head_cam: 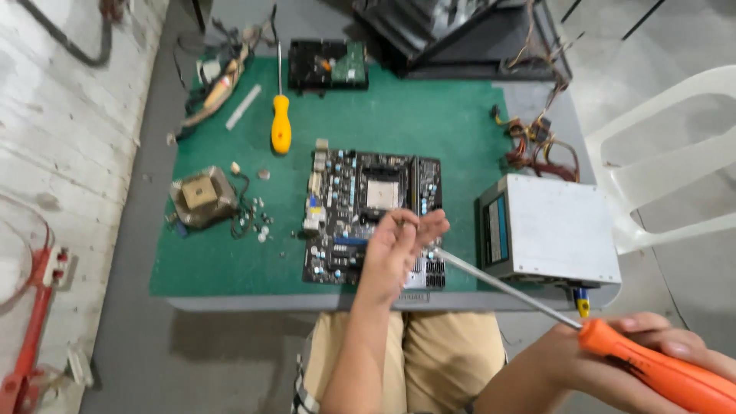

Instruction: Using a screwdriver to fasten or unfasten components on a computer motherboard at a repair bench.

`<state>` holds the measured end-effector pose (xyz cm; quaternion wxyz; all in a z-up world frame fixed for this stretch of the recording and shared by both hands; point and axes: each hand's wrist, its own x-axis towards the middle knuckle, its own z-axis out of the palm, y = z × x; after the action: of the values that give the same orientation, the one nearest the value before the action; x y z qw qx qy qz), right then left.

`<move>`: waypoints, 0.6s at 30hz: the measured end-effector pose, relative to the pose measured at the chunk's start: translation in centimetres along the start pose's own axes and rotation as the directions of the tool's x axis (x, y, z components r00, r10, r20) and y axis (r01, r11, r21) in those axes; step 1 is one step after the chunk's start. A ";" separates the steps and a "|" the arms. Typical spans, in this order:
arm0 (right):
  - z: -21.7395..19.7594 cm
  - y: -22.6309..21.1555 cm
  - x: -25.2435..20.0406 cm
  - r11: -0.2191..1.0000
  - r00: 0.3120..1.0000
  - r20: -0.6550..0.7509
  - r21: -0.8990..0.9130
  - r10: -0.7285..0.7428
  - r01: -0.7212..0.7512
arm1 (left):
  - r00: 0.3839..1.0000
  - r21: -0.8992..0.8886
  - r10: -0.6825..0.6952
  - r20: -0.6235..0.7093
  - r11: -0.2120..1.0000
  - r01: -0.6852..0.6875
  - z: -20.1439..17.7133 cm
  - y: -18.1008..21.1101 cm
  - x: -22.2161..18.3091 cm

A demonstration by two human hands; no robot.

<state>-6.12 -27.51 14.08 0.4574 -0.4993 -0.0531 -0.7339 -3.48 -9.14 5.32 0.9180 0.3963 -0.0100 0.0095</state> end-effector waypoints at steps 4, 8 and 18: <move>2.3 -5.3 0.0 0.964 0.974 0.172 -0.246 0.149 -0.104 | 0.993 -0.352 -0.048 0.106 0.932 0.082 0.1 -1.5 -0.7; 0.2 -1.0 0.1 0.962 0.958 -0.161 -0.099 0.235 -0.253 | 0.979 -0.543 0.022 0.204 0.835 0.094 -0.2 -2.1 -1.0; 0.8 -2.4 -0.3 0.931 0.965 0.248 -0.366 0.090 0.008 | 0.980 -0.363 0.078 0.184 0.932 -0.006 0.6 -1.2 -1.2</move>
<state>-7.26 -25.52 15.17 0.3613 -0.6685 0.0346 -0.6492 -4.68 -10.45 4.86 0.9692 0.2199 -0.1098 -0.0118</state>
